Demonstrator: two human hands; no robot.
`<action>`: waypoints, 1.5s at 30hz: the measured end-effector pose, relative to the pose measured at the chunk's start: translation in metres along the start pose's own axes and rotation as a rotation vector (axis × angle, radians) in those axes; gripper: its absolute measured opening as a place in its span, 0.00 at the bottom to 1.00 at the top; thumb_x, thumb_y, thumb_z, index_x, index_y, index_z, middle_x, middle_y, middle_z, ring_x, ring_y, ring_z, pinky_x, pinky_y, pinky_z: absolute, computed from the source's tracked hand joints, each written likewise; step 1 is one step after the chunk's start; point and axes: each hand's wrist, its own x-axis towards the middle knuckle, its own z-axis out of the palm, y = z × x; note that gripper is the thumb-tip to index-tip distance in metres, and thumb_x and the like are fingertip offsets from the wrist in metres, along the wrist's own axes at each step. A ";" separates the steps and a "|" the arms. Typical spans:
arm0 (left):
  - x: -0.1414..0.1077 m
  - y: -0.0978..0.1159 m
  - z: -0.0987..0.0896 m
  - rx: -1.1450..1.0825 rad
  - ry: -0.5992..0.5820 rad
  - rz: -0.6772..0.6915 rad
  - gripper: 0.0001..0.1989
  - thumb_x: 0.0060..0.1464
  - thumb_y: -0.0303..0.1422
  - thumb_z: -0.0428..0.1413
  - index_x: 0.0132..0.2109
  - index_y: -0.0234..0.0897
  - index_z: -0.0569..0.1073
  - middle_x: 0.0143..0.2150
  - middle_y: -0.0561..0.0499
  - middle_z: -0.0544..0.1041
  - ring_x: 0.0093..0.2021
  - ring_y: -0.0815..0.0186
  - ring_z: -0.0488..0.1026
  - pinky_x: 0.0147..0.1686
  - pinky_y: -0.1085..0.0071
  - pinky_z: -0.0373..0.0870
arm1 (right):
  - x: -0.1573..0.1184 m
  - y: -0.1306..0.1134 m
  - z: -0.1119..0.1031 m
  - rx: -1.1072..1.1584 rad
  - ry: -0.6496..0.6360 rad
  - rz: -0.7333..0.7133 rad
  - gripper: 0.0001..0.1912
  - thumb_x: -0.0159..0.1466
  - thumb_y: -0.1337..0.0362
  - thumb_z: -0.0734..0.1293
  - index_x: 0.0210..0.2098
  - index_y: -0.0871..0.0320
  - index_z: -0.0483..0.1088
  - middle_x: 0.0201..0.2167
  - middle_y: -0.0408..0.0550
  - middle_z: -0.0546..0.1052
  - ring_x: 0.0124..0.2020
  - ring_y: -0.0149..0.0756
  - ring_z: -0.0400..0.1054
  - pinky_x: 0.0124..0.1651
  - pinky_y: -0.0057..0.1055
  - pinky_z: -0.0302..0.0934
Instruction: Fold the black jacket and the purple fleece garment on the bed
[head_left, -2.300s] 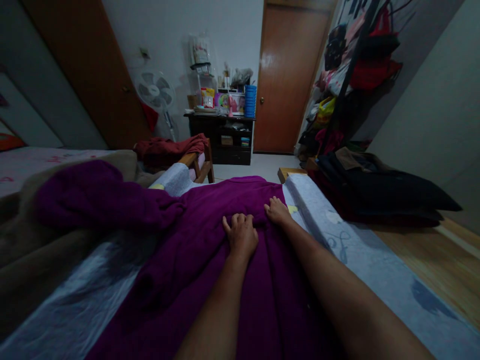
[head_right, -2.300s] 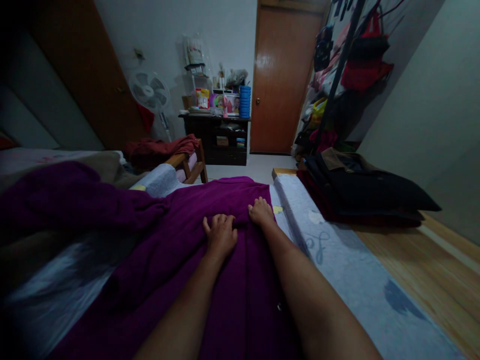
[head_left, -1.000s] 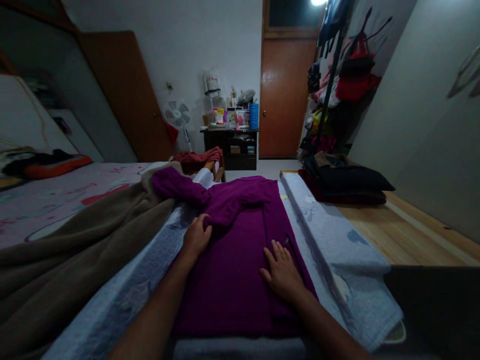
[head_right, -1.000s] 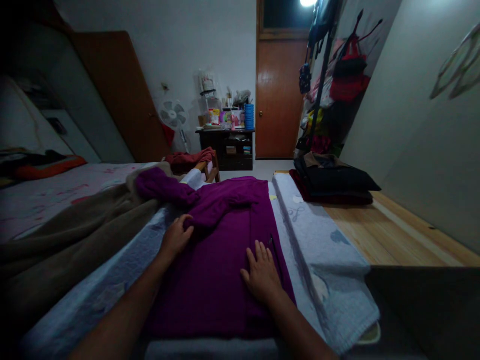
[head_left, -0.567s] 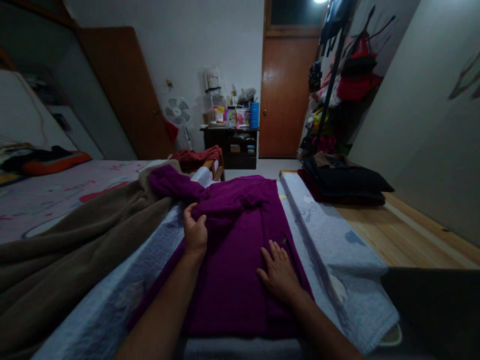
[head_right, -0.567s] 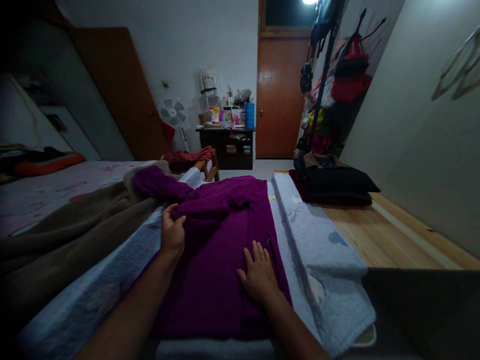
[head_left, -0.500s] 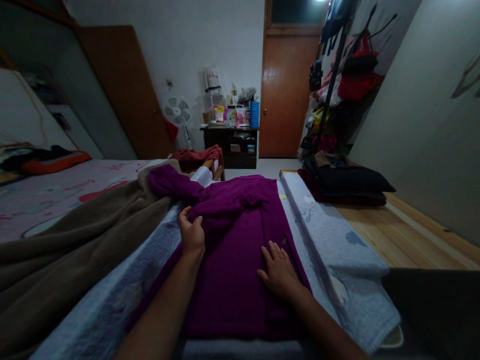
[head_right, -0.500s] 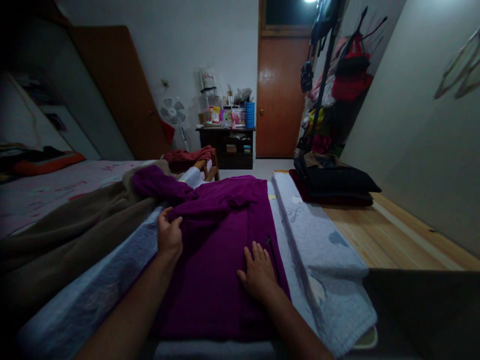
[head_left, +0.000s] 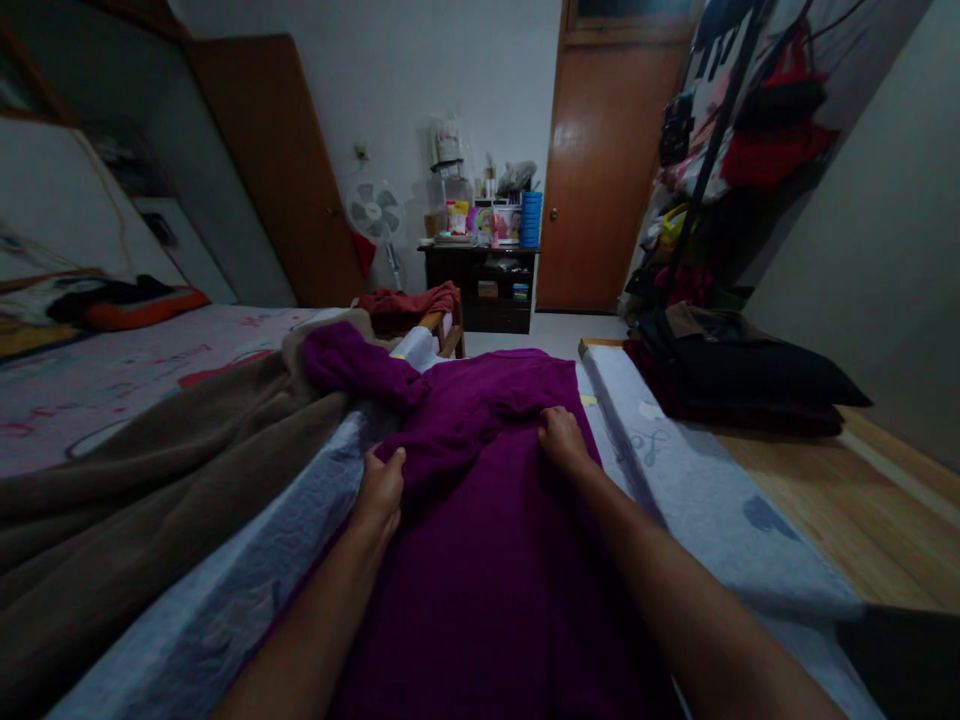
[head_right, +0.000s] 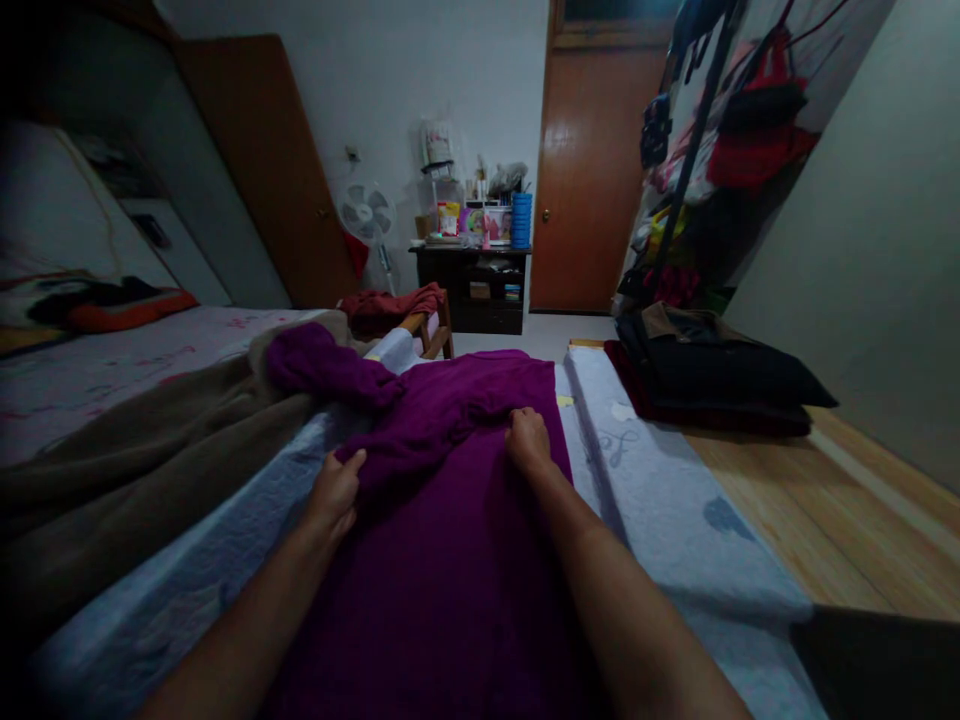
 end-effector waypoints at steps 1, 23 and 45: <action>0.002 0.007 -0.006 -0.016 0.033 0.003 0.22 0.60 0.32 0.48 0.60 0.38 0.57 0.48 0.45 0.75 0.44 0.65 0.76 0.46 0.65 0.74 | 0.006 0.000 0.006 -0.006 0.031 0.014 0.17 0.64 0.69 0.60 0.51 0.61 0.69 0.51 0.56 0.71 0.52 0.40 0.63 0.52 0.30 0.53; 0.003 0.023 0.111 0.987 -0.419 0.444 0.20 0.55 0.30 0.55 0.55 0.41 0.70 0.51 0.42 0.73 0.51 0.55 0.69 0.49 0.58 0.65 | 0.044 0.010 0.058 0.068 0.149 0.323 0.18 0.64 0.61 0.61 0.53 0.56 0.64 0.50 0.54 0.70 0.52 0.47 0.59 0.51 0.40 0.52; 0.042 0.024 0.103 0.820 -0.298 0.523 0.29 0.49 0.30 0.60 0.59 0.46 0.68 0.59 0.45 0.65 0.57 0.50 0.59 0.56 0.53 0.58 | 0.050 0.012 0.064 -0.001 0.141 0.174 0.22 0.65 0.70 0.57 0.54 0.49 0.71 0.49 0.53 0.69 0.49 0.46 0.58 0.47 0.38 0.52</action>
